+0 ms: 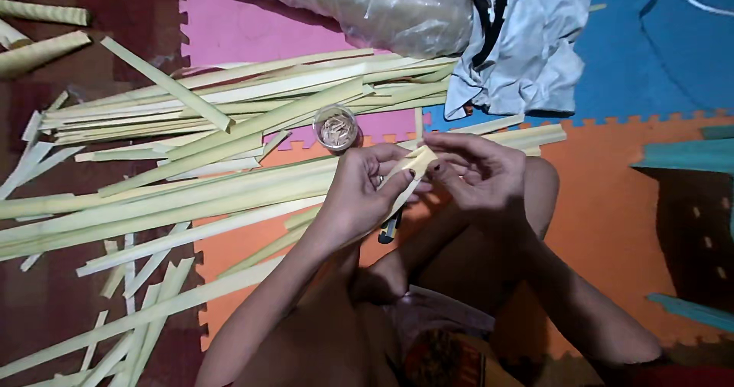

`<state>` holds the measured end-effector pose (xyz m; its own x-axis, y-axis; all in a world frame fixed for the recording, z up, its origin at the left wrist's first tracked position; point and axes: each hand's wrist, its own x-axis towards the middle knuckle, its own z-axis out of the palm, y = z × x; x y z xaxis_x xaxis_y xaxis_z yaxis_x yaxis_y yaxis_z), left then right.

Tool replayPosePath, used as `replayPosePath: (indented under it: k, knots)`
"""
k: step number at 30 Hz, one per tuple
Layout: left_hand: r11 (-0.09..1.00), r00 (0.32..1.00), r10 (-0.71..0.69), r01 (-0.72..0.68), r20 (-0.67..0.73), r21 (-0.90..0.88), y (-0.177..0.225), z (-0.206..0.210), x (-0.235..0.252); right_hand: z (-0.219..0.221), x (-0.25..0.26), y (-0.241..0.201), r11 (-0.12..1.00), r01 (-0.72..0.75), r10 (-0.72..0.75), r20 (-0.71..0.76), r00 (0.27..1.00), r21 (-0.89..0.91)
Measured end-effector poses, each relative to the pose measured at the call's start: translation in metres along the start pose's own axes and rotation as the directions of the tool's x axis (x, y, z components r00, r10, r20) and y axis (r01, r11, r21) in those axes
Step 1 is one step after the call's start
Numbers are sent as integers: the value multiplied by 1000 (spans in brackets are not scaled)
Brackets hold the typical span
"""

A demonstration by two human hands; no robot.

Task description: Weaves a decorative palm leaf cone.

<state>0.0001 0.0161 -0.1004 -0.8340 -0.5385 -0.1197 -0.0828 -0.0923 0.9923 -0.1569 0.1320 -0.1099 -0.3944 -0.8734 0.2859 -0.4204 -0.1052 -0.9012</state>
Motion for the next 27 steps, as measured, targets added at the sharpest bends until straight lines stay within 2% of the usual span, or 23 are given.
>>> replayPosePath:
  k: [1, 2, 3, 5, 6, 8, 10, 11, 12, 13, 14, 15, 16, 18, 19, 21, 22, 24, 25, 27]
  knots:
    - [1000, 1000, -24, 24, 3, 4, 0, 1, 1, 3, 0, -2, 1000, -17, 16, -33, 999, -21]
    - [998, 998, -59, 58, 20, 16, -1, 0, 2, 6, -1, -1, 993, 30, -39, -78, 996, -112]
    - [995, 994, -99, 98, 47, 32, -1, -3, 3, 10, -3, 0, 960, 120, -150, -102, 983, -254]
    - [983, 978, -182, 178, 98, 48, 1, -10, -3, 13, -7, 3, 829, 320, -371, -22, 929, -458]
    - [975, 970, -221, 217, 97, 47, 7, -9, -6, 13, -9, 6, 787, 401, -435, 39, 899, -469]
    - [954, 955, -293, 289, 40, 82, 36, -2, -8, 11, -7, 13, 784, 465, -474, 87, 876, -411]
    - [934, 941, -338, 336, 1, 123, 57, 4, -7, 6, 0, 13, 869, 401, -395, 81, 915, -289]
    - [940, 949, -314, 310, 7, 141, 53, 4, -6, 1, 3, 10, 926, 310, -299, 82, 951, -215]
    - [963, 973, -228, 223, 18, 151, 37, 2, -5, -4, 8, 5, 967, 200, -187, 98, 978, -156]
    - [982, 994, -105, 101, 19, 158, 16, -1, -2, -8, 12, 1, 987, 96, -79, 132, 988, -130]
    - [982, 999, -42, 41, 2, 186, 7, 1, 0, -11, 16, -2, 992, 10, 12, 173, 985, -124]
    - [969, 998, -64, 66, -13, 239, 16, 5, -1, -11, 19, -3, 992, -53, 74, 203, 976, -110]
    - [941, 987, -158, 156, -16, 301, 38, 10, -3, -9, 20, -4, 991, -99, 116, 209, 971, -89]
    - [906, 958, -286, 259, 31, 334, 60, 14, -1, -6, 19, -6, 992, -109, 118, 184, 976, -58]
    - [926, 948, -302, 265, 106, 268, 55, 10, 0, -5, 17, -6, 995, -90, 95, 166, 981, -39]
    - [958, 904, -272, 288, 329, 3, 19, -5, 5, -2, 13, -7, 999, -39, 39, 123, 992, 3]
    - [932, 868, -266, 342, 419, -117, 3, -10, 8, 0, 10, -6, 999, -13, 10, 95, 995, 38]
    - [894, 839, -205, 370, 503, -252, -12, -17, 13, 2, 6, -2, 993, 59, -63, 43, 997, 102]
    - [904, 855, -191, 344, 482, -254, -10, -18, 14, 1, 5, 0, 987, 87, -92, 32, 995, 134]
    - [951, 923, -266, 299, 279, -82, 19, -11, 11, -1, 1, 0, 972, 44, -56, 47, 997, 232]
